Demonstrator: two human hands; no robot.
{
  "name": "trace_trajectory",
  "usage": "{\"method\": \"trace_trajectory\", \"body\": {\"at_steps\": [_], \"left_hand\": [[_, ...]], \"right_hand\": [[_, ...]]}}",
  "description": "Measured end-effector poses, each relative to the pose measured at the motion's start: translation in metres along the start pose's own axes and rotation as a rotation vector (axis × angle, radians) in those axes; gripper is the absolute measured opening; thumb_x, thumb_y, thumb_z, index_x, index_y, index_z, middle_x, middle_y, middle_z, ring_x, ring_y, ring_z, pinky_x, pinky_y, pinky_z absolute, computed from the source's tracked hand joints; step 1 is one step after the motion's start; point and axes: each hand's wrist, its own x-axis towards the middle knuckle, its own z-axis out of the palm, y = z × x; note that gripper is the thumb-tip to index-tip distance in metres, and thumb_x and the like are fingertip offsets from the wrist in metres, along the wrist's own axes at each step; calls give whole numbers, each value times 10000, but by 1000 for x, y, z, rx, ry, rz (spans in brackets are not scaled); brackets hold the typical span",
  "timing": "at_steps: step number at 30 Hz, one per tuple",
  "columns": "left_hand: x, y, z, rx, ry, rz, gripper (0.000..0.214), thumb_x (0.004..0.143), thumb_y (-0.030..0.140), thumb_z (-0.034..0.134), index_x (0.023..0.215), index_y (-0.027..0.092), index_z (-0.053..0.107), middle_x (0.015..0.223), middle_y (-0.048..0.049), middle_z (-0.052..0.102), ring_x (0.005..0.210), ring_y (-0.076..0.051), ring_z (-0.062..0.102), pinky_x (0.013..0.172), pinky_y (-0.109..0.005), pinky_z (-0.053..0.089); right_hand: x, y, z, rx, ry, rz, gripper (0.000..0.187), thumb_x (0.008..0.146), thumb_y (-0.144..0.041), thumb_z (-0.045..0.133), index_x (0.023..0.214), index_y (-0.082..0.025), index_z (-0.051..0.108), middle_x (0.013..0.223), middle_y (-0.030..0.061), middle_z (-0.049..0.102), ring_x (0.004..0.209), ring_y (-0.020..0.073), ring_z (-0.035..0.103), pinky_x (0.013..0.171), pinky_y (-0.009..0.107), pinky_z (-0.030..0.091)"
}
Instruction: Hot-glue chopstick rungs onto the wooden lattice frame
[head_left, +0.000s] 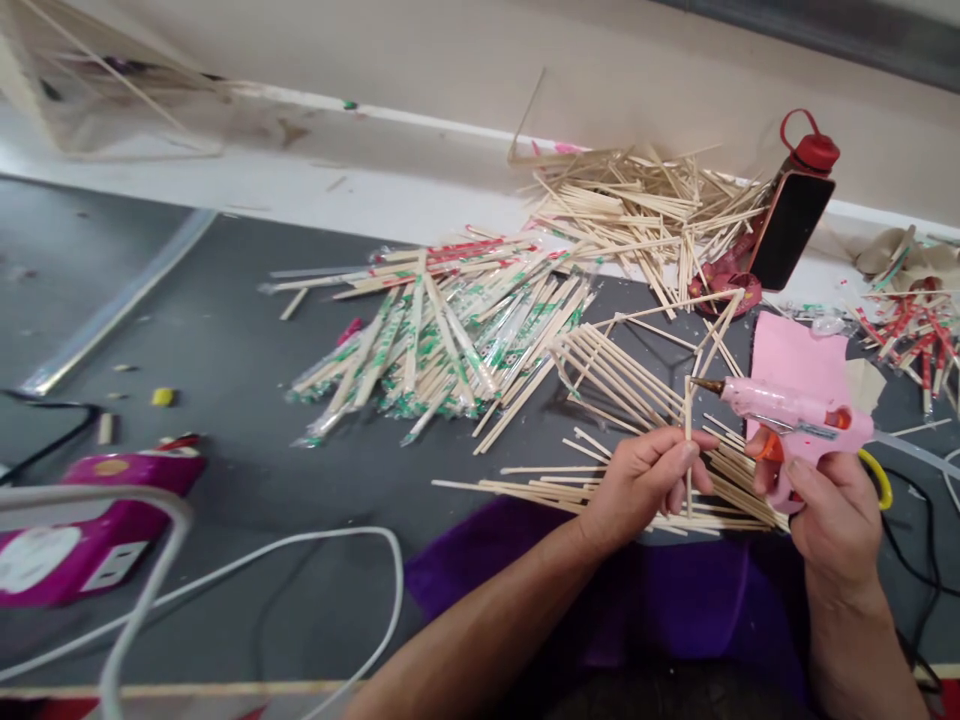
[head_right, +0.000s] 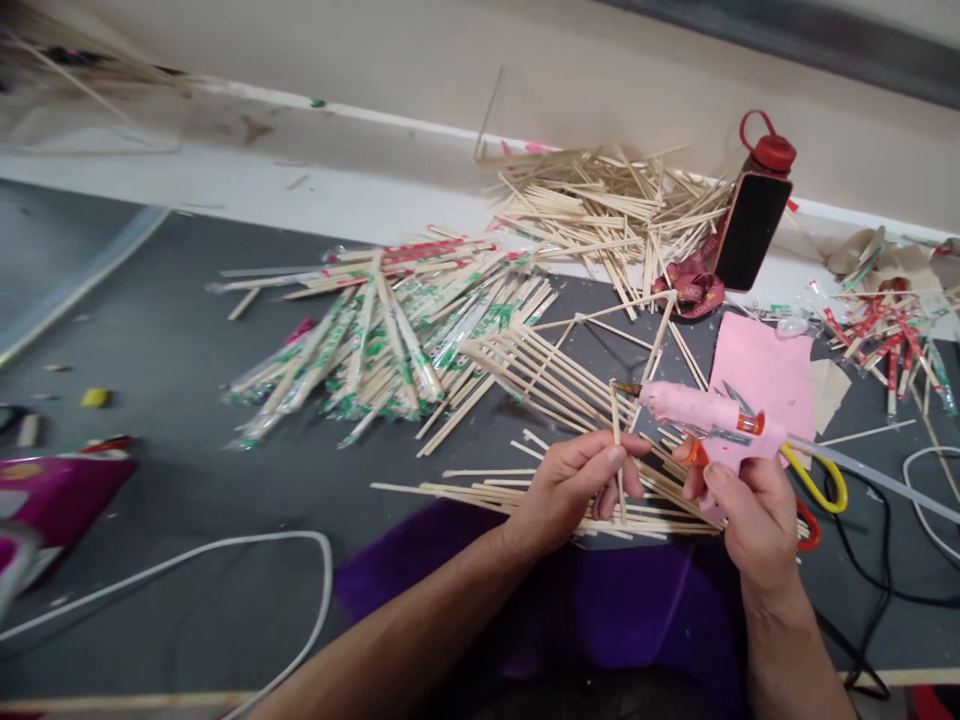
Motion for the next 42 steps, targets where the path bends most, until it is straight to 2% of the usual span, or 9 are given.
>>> {"method": "trace_trajectory", "body": {"at_steps": [5, 9, 11, 13, 15, 18, 24, 32, 42], "left_hand": [[-18, 13, -1, 56, -59, 53, 367, 888, 466, 550, 1000, 155, 710, 665, -34, 674, 383, -50, 393, 396, -191, 317], [-53, 32, -14, 170, -99, 166, 318, 905, 422, 553, 986, 176, 737, 644, -52, 676, 521, -124, 552, 506, -234, 439], [-67, 38, -24, 207, 52, 273, 261, 892, 392, 584, 926, 194, 750, 617, -44, 660, 611, -150, 583, 607, -263, 479], [-72, 42, -35, 111, 320, 335, 227, 869, 389, 613, 852, 202, 740, 617, -29, 626, 648, -148, 583, 621, -252, 482], [-67, 44, -49, -42, 534, 318, 198, 826, 379, 658, 799, 191, 713, 606, 0, 570, 554, -102, 531, 498, -193, 428], [-50, 45, -67, -197, 659, 250, 168, 738, 304, 725, 816, 161, 682, 545, 57, 470, 379, -19, 329, 343, -127, 210], [-21, 44, -81, -266, 644, 154, 353, 659, 241, 756, 976, 119, 658, 563, 64, 533, 335, 15, 248, 313, -115, 147], [-16, 40, -80, -273, 635, 111, 381, 579, 213, 795, 928, 114, 679, 530, 57, 550, 339, 18, 274, 323, -127, 153], [1, 37, -79, -185, 649, 188, 323, 553, 236, 816, 788, 140, 617, 453, 94, 463, 324, 6, 254, 323, -155, 130]], "right_hand": [[0, 1, -2, 5, 21, 7, 132, 843, -233, 589, 895, -157, 685, 853, 80, 694, 604, 163, 596, 503, 286, 451], [-2, 3, -4, 37, 51, 26, 89, 834, -208, 596, 827, -166, 674, 884, 74, 696, 622, 164, 602, 504, 285, 437], [-2, 2, -3, 55, 51, 32, 83, 829, -193, 596, 805, -168, 672, 898, 69, 696, 618, 159, 599, 507, 286, 442], [-1, 2, -2, 60, 33, 30, 95, 825, -194, 595, 816, -163, 685, 892, 75, 696, 616, 158, 596, 514, 292, 454], [-1, 1, 0, 56, 23, 30, 119, 823, -199, 594, 862, -158, 699, 885, 82, 695, 610, 157, 592, 514, 295, 461], [-1, 1, 2, 42, 26, 19, 154, 827, -203, 591, 923, -156, 703, 874, 84, 694, 589, 153, 585, 497, 289, 458], [-1, 1, 4, 48, 32, -8, 104, 819, -202, 608, 853, -157, 696, 870, 71, 692, 608, 159, 599, 504, 286, 462], [-2, 1, 2, 41, 28, 7, 100, 832, -196, 592, 876, -168, 677, 875, 68, 685, 603, 163, 586, 519, 293, 444], [-5, -1, 4, 27, 54, 27, 92, 817, -219, 611, 848, -157, 672, 897, 78, 668, 618, 159, 580, 507, 280, 436]]}}
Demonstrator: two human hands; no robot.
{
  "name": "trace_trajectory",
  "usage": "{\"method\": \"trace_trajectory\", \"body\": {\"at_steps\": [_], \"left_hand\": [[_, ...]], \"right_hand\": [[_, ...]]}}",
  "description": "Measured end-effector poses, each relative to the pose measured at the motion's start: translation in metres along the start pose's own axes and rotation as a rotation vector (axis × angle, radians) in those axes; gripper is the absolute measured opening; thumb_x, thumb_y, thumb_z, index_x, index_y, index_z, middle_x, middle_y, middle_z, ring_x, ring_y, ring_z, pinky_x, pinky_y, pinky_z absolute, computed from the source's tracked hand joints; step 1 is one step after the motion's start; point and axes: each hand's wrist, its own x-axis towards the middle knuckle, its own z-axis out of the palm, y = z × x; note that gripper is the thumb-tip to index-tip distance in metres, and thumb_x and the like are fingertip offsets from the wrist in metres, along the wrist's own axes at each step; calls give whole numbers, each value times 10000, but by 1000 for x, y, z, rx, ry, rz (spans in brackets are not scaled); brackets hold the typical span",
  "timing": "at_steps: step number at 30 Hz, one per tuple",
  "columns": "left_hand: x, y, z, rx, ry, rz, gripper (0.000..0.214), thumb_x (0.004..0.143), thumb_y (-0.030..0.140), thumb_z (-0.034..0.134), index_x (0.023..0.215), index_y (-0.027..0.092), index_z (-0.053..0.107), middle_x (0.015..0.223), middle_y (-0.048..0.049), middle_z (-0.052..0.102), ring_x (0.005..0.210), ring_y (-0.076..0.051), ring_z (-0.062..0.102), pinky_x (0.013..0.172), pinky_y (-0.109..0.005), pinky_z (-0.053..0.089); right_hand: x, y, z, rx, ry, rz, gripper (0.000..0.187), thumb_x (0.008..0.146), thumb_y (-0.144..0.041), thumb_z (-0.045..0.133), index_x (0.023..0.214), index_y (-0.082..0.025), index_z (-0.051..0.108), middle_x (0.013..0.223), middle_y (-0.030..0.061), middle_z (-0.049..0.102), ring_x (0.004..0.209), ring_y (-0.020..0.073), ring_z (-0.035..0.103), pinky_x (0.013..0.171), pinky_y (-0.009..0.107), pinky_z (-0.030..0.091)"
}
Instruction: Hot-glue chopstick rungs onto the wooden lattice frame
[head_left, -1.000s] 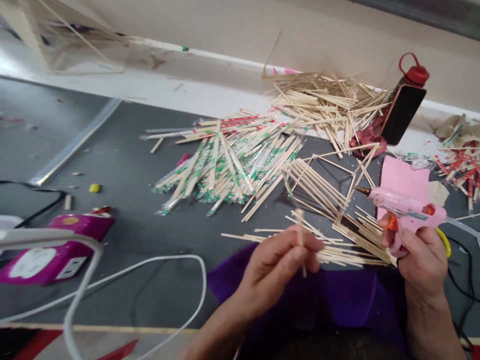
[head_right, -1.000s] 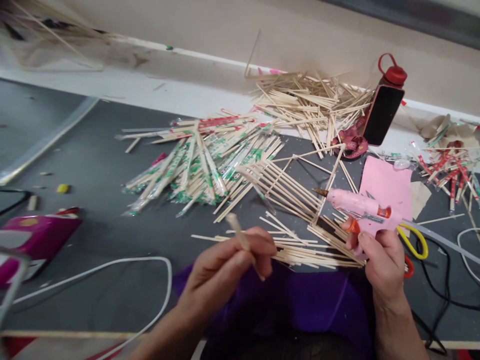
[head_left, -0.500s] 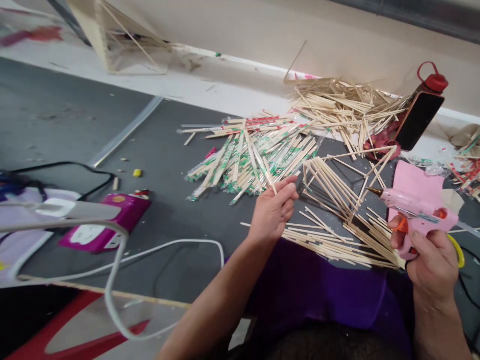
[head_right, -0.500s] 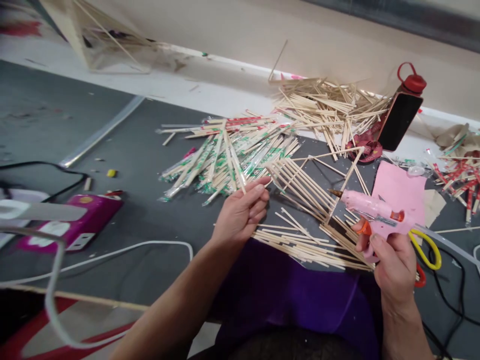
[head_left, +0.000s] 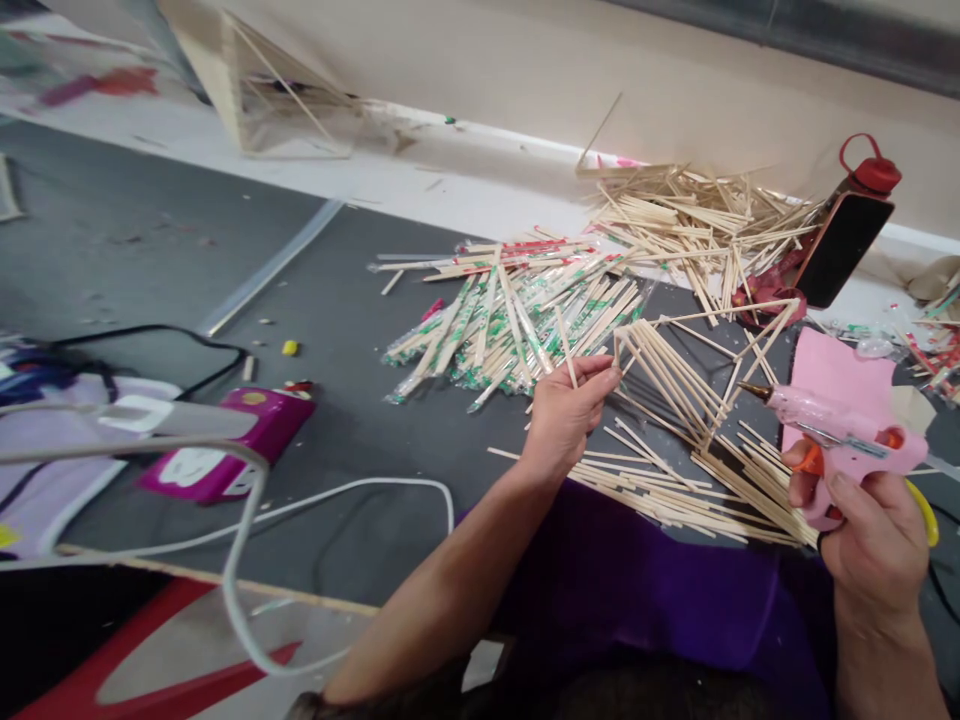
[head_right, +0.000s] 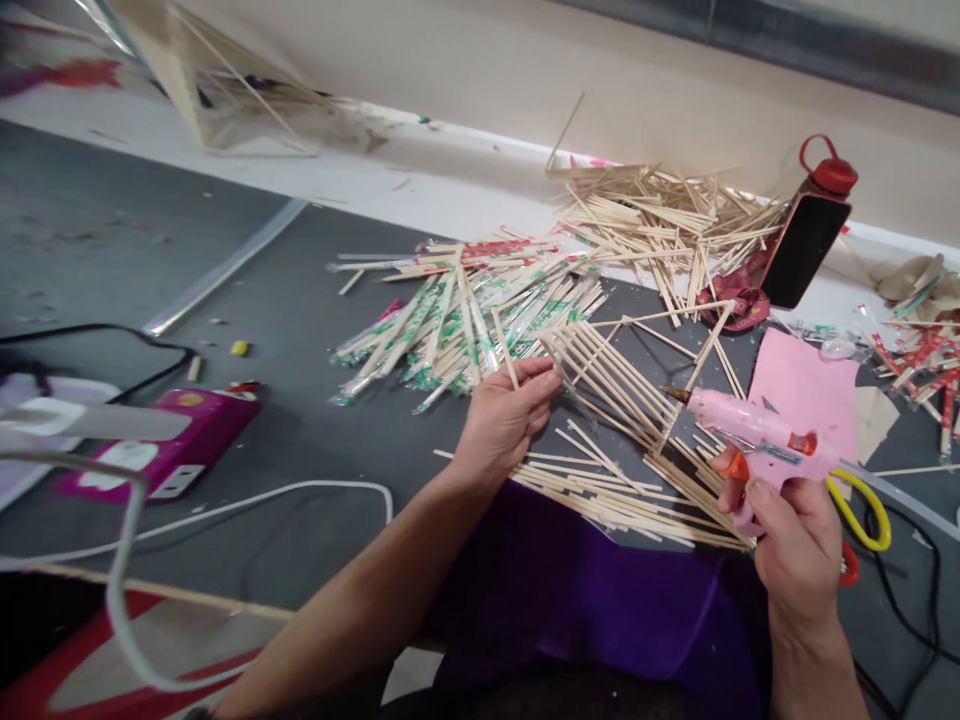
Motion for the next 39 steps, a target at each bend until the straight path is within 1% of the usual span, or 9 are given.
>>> {"method": "trace_trajectory", "body": {"at_steps": [7, 11, 16, 21, 25, 28, 33, 35, 39], "left_hand": [[1, 0, -3, 17, 22, 31, 262, 590, 233, 788, 738, 139, 592, 441, 94, 456, 320, 3, 256, 321, -146, 142], [1, 4, -7, 20, 43, 61, 249, 617, 244, 775, 726, 153, 570, 412, 116, 402, 313, 1, 245, 320, -140, 140], [-3, 11, -12, 63, 67, 127, 224, 664, 251, 740, 752, 171, 551, 567, 27, 636, 318, 0, 277, 322, -156, 149], [-3, 12, -21, 108, 123, 169, 161, 668, 222, 694, 812, 172, 644, 571, 25, 652, 337, -22, 318, 331, -165, 180], [-3, 14, -30, 139, 141, 167, 69, 619, 163, 672, 684, 167, 650, 500, 37, 602, 339, -28, 340, 341, -161, 193], [-6, 20, -35, 171, 129, 127, 91, 597, 151, 660, 688, 153, 668, 575, -1, 654, 373, -36, 402, 357, -158, 228], [-12, 25, -39, 192, 37, 59, 181, 601, 198, 675, 753, 109, 716, 656, -52, 685, 341, 4, 262, 340, -169, 147], [-12, 22, -39, 198, 11, 69, 195, 614, 226, 710, 774, 115, 718, 639, -40, 670, 355, -5, 290, 344, -170, 172], [-10, 15, -39, 260, 55, 104, 197, 594, 215, 784, 740, 155, 665, 473, 59, 539, 348, -27, 333, 348, -160, 200]], "right_hand": [[1, 0, 0, -17, -15, -15, 98, 806, -212, 616, 854, -148, 674, 905, 100, 663, 636, 176, 593, 500, 292, 448], [1, 1, -1, -20, -10, -17, 110, 802, -208, 616, 852, -147, 693, 879, 98, 680, 620, 173, 595, 495, 297, 455], [0, 2, 0, -12, 0, -33, 110, 816, -191, 598, 841, -154, 698, 828, 82, 690, 579, 156, 580, 498, 297, 459], [1, 3, 0, -30, -12, -42, 123, 814, -201, 605, 876, -155, 701, 849, 82, 683, 582, 156, 574, 490, 293, 448], [0, 2, 0, -6, -26, -8, 120, 814, -214, 616, 867, -155, 706, 893, 86, 685, 615, 161, 589, 497, 292, 444], [-1, 1, 1, 7, -6, 15, 119, 813, -217, 625, 878, -156, 704, 897, 85, 685, 633, 163, 596, 503, 289, 444], [0, 1, 2, -9, 2, 25, 88, 796, -218, 637, 835, -153, 683, 901, 94, 683, 649, 178, 609, 507, 294, 449], [0, 2, 1, -24, -10, 10, 101, 796, -227, 630, 852, -156, 674, 895, 98, 687, 651, 191, 616, 511, 302, 451], [0, 7, -1, -44, -40, -27, 100, 809, -227, 608, 858, -161, 665, 857, 98, 703, 637, 201, 621, 509, 305, 445]]}}
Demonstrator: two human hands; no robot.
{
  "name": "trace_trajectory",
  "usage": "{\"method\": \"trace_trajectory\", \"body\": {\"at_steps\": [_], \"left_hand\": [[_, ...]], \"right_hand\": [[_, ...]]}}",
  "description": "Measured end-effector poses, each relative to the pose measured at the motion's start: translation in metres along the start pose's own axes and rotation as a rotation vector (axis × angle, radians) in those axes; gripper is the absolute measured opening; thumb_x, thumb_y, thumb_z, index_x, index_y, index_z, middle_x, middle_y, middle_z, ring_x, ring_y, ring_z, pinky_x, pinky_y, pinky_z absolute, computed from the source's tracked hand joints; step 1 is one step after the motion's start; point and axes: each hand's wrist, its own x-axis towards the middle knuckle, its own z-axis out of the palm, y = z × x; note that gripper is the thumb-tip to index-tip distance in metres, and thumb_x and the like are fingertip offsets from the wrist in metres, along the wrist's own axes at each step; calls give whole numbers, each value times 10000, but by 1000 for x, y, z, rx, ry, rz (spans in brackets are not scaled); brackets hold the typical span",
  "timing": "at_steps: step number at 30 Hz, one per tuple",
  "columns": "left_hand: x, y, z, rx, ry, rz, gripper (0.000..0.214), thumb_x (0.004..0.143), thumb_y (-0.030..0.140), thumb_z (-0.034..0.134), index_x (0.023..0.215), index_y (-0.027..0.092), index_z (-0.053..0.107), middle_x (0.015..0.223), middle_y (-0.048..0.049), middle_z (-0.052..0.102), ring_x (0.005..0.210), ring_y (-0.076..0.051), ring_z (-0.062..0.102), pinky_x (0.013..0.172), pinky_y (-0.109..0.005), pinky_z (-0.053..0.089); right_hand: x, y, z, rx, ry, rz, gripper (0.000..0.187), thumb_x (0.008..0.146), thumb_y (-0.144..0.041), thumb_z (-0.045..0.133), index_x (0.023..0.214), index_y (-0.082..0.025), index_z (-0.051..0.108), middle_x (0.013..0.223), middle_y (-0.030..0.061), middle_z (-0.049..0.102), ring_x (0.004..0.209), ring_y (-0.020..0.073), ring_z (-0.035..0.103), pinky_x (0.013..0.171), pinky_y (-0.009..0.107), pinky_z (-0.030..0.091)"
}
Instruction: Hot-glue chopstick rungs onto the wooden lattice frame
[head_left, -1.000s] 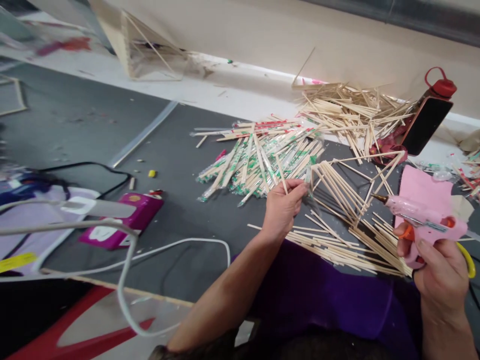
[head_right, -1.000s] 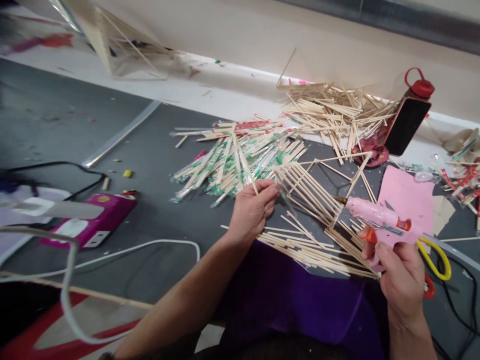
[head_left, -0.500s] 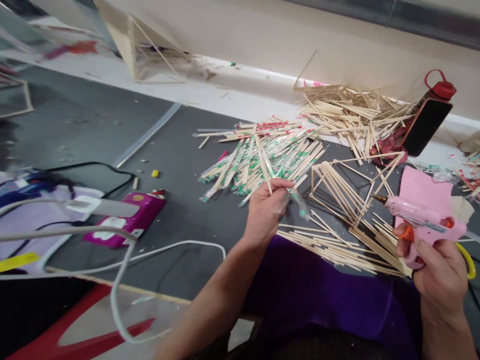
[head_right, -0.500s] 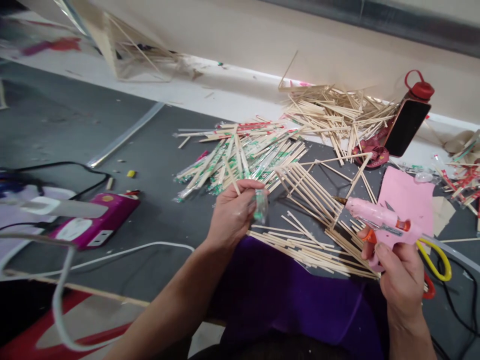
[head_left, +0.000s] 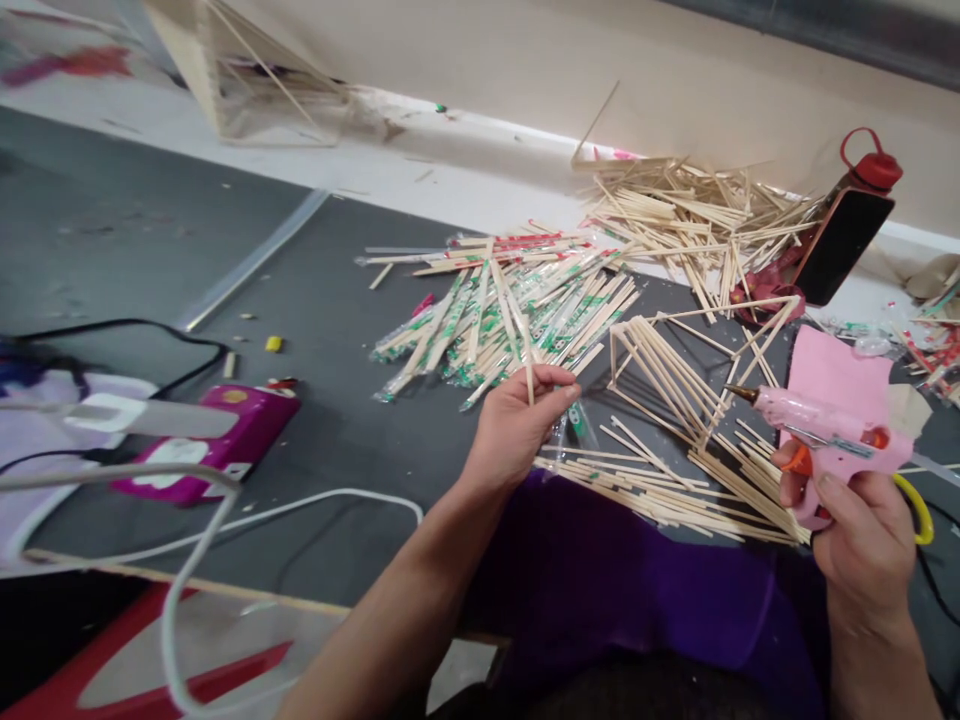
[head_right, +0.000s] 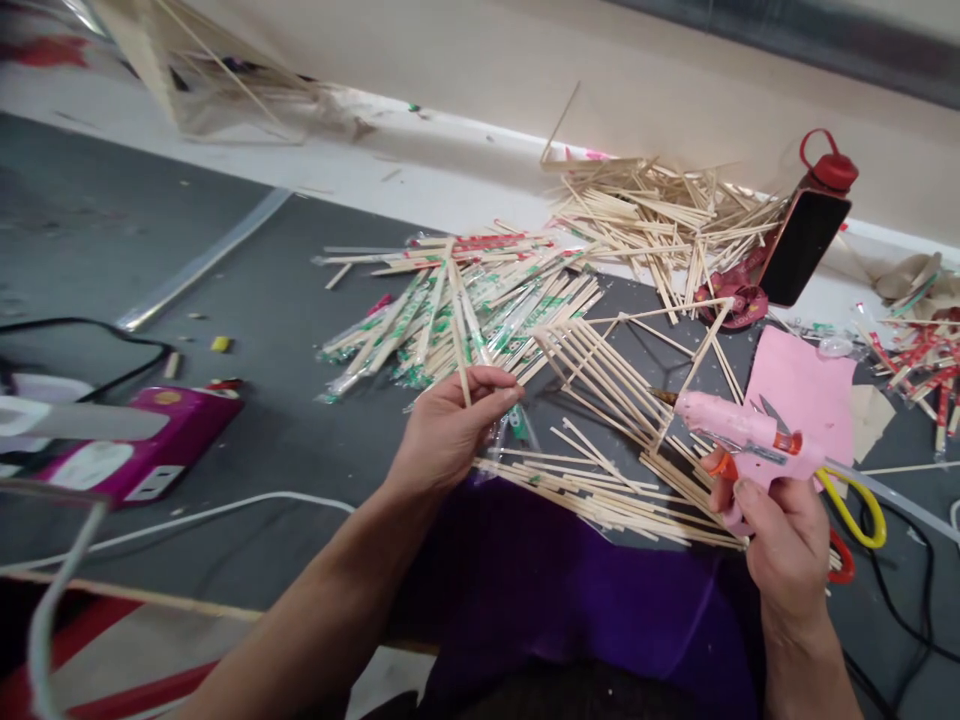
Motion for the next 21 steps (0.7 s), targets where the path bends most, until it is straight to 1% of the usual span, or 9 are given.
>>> {"method": "trace_trajectory", "body": {"at_steps": [2, 5, 6, 10, 12, 14, 18, 20, 21], "left_hand": [[0, -2, 0, -18, -20, 2, 249, 611, 216, 783, 819, 159, 659, 514, 46, 599, 335, -22, 318, 344, -161, 186], [-1, -1, -2, -57, -102, 2, 369, 648, 222, 774, 983, 158, 633, 680, -34, 724, 340, -17, 326, 351, -160, 188], [-2, -1, -3, -59, -130, 0, 358, 653, 228, 774, 972, 155, 628, 697, -51, 735, 339, -16, 325, 351, -159, 188], [-5, 0, -8, -55, -225, -42, 256, 649, 277, 780, 796, 144, 618, 696, -92, 745, 327, -7, 299, 352, -158, 173], [-6, 0, -8, -44, -230, -62, 251, 631, 279, 786, 765, 142, 624, 669, -92, 739, 330, -11, 304, 358, -159, 180], [-6, -2, -6, -22, -204, -65, 235, 606, 264, 791, 729, 139, 634, 629, -78, 724, 350, -27, 348, 369, -162, 205], [-6, -5, -4, 44, -132, 6, 182, 589, 244, 781, 622, 152, 628, 490, 9, 604, 380, -47, 378, 388, -168, 249], [-7, -3, -9, 112, -151, 71, 165, 588, 237, 777, 581, 158, 632, 506, 18, 581, 439, -68, 443, 435, -180, 333], [-8, 0, -13, 163, -194, 97, 156, 592, 236, 775, 568, 158, 642, 543, 9, 595, 495, -85, 494, 481, -192, 382]], "right_hand": [[0, 1, 0, 3, -12, 5, 96, 819, -222, 599, 856, -164, 666, 834, 90, 705, 595, 183, 603, 485, 292, 431], [-1, -1, 2, 2, -21, 20, 127, 833, -223, 589, 889, -159, 682, 844, 96, 703, 584, 171, 595, 460, 278, 423], [-1, -2, 3, 2, -20, 26, 137, 834, -225, 589, 899, -156, 688, 853, 99, 702, 601, 176, 603, 458, 276, 424], [-2, -4, 4, 10, -11, 47, 146, 829, -232, 596, 899, -156, 699, 872, 104, 699, 661, 194, 627, 477, 284, 438], [-1, -4, 3, 13, -14, 52, 147, 824, -233, 601, 903, -158, 699, 881, 103, 699, 659, 192, 624, 485, 288, 442], [-1, -3, 3, 18, -20, 52, 155, 817, -234, 607, 918, -159, 697, 882, 102, 699, 642, 182, 613, 485, 287, 438], [-1, -3, 3, 31, -16, 48, 159, 823, -231, 600, 928, -159, 694, 832, 92, 695, 580, 156, 579, 471, 281, 426], [-1, -3, 3, 31, -11, 45, 156, 822, -231, 599, 922, -158, 694, 832, 92, 694, 592, 162, 588, 466, 277, 422], [-2, -3, 3, 33, -12, 42, 154, 821, -230, 599, 918, -158, 694, 845, 94, 694, 606, 167, 596, 469, 277, 424]]}}
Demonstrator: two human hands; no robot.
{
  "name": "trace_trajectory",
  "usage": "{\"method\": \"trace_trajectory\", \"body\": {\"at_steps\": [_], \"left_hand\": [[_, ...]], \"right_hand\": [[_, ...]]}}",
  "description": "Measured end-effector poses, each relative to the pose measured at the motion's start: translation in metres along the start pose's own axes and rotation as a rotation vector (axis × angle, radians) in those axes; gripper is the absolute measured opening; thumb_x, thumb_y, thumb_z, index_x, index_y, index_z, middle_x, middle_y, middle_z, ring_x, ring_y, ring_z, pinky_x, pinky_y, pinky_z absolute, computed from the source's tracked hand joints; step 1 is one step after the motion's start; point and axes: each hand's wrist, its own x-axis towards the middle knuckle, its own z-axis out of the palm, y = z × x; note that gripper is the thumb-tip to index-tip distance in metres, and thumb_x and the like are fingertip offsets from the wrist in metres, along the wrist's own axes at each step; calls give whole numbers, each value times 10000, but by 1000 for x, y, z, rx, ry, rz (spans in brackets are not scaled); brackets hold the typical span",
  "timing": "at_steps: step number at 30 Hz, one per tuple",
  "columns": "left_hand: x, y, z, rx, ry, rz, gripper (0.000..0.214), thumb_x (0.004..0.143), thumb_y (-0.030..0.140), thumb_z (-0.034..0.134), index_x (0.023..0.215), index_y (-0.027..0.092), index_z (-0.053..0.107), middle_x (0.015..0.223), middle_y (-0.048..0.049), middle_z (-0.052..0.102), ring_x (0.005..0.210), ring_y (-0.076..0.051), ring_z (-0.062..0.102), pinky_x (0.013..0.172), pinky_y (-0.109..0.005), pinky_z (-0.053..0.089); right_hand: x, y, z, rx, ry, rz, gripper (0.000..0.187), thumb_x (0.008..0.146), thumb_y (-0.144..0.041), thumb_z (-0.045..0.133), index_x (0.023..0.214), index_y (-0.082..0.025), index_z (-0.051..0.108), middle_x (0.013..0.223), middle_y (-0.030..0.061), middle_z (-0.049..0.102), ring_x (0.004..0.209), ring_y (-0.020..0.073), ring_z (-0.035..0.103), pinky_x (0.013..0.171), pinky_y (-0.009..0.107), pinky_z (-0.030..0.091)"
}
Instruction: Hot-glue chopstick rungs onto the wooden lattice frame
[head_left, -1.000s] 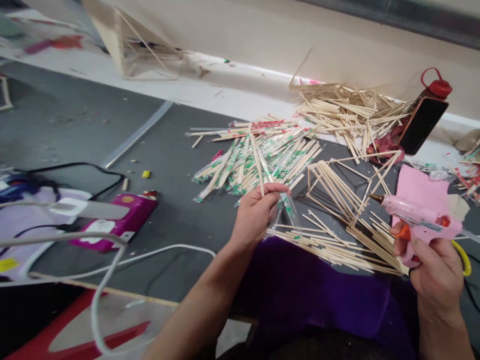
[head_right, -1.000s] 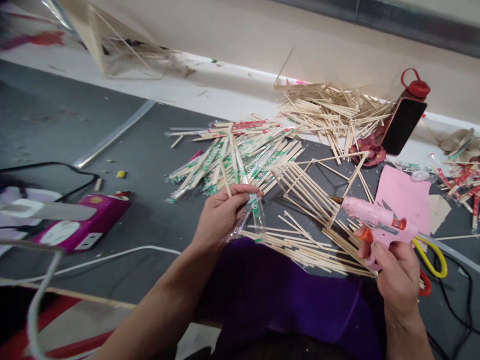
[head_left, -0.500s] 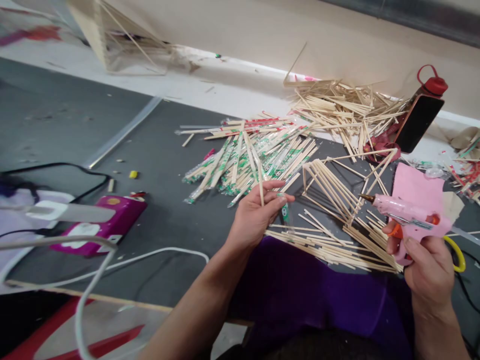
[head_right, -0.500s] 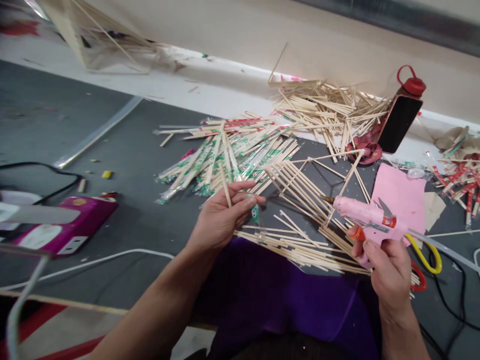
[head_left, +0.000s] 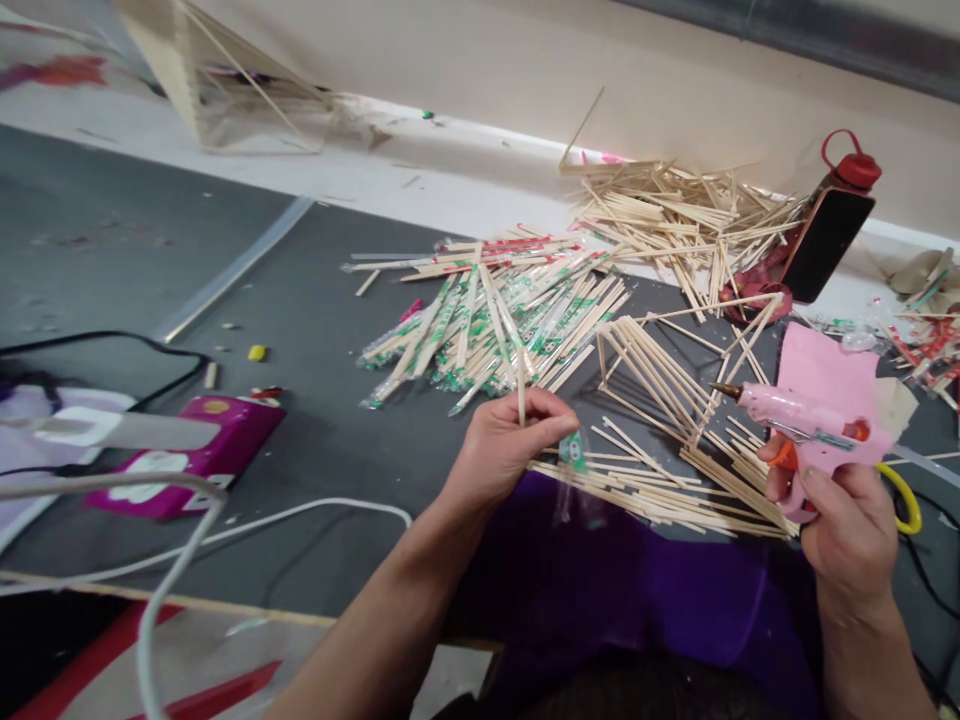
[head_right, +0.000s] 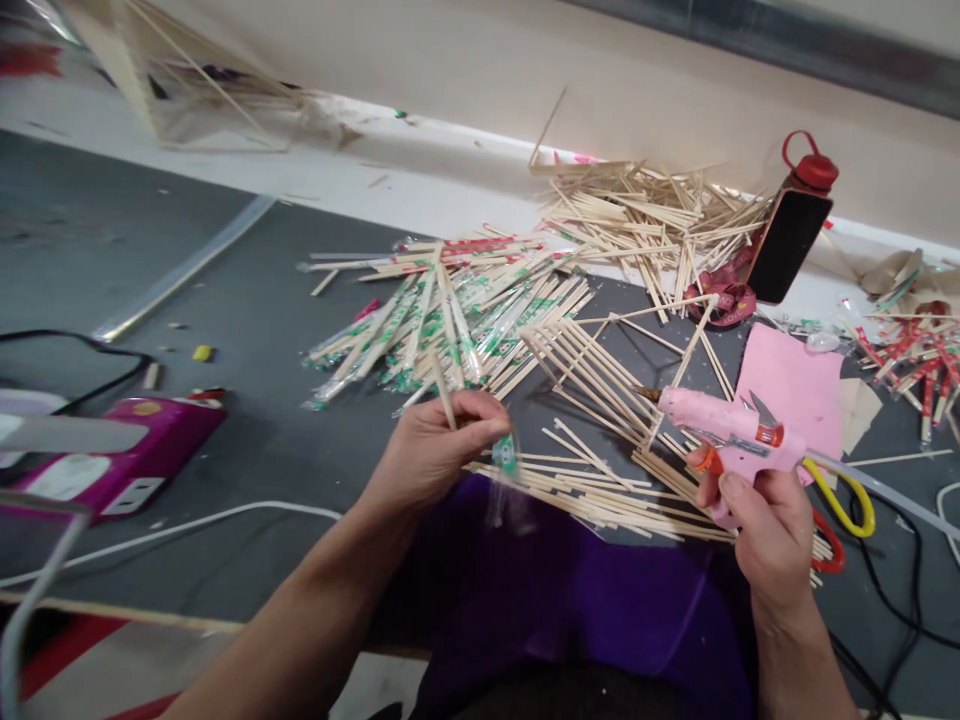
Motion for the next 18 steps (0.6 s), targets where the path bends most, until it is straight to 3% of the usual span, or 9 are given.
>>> {"method": "trace_trajectory", "body": {"at_steps": [2, 6, 8, 11, 14, 18], "left_hand": [[-4, 5, -13, 124, -169, 10, 142, 619, 248, 765, 564, 157, 672, 639, -20, 636, 613, -121, 567, 575, -217, 441], [-15, 18, -41, 378, -684, -119, 98, 708, 267, 727, 677, 175, 737, 685, -35, 683, 617, -129, 592, 597, -218, 455], [-23, 20, -49, 443, -859, -169, 106, 752, 275, 703, 743, 179, 747, 711, -48, 714, 643, -148, 619, 607, -223, 466], [-37, 16, -45, 436, -1026, -287, 99, 766, 234, 670, 778, 177, 750, 699, -37, 723, 612, -139, 621, 561, -205, 447], [-49, 6, -32, 460, -1142, -364, 182, 696, 84, 623, 762, 188, 756, 656, 2, 710, 559, -110, 599, 525, -176, 413], [-58, -2, -14, 512, -1248, -341, 273, 620, 6, 588, 732, 194, 752, 618, 22, 686, 545, -108, 595, 504, -166, 397]], "right_hand": [[0, -1, 0, 6, -9, -13, 147, 821, -225, 596, 910, -160, 694, 876, 97, 696, 632, 175, 611, 477, 279, 430], [0, -2, 0, 5, -8, -43, 141, 824, -216, 591, 906, -163, 692, 886, 95, 702, 658, 187, 626, 509, 294, 445], [0, -2, 0, 10, -5, -45, 141, 819, -211, 596, 913, -165, 691, 884, 91, 703, 654, 185, 627, 518, 297, 445], [1, -1, 1, 20, -16, -42, 142, 814, -208, 599, 912, -162, 691, 887, 88, 701, 648, 180, 627, 499, 285, 429], [1, 0, 1, 16, -27, -50, 136, 816, -202, 593, 891, -155, 696, 882, 86, 700, 645, 170, 626, 514, 286, 436], [2, 0, 3, 0, -25, -67, 144, 811, -195, 589, 893, -145, 696, 875, 86, 699, 655, 172, 632, 530, 295, 457]]}}
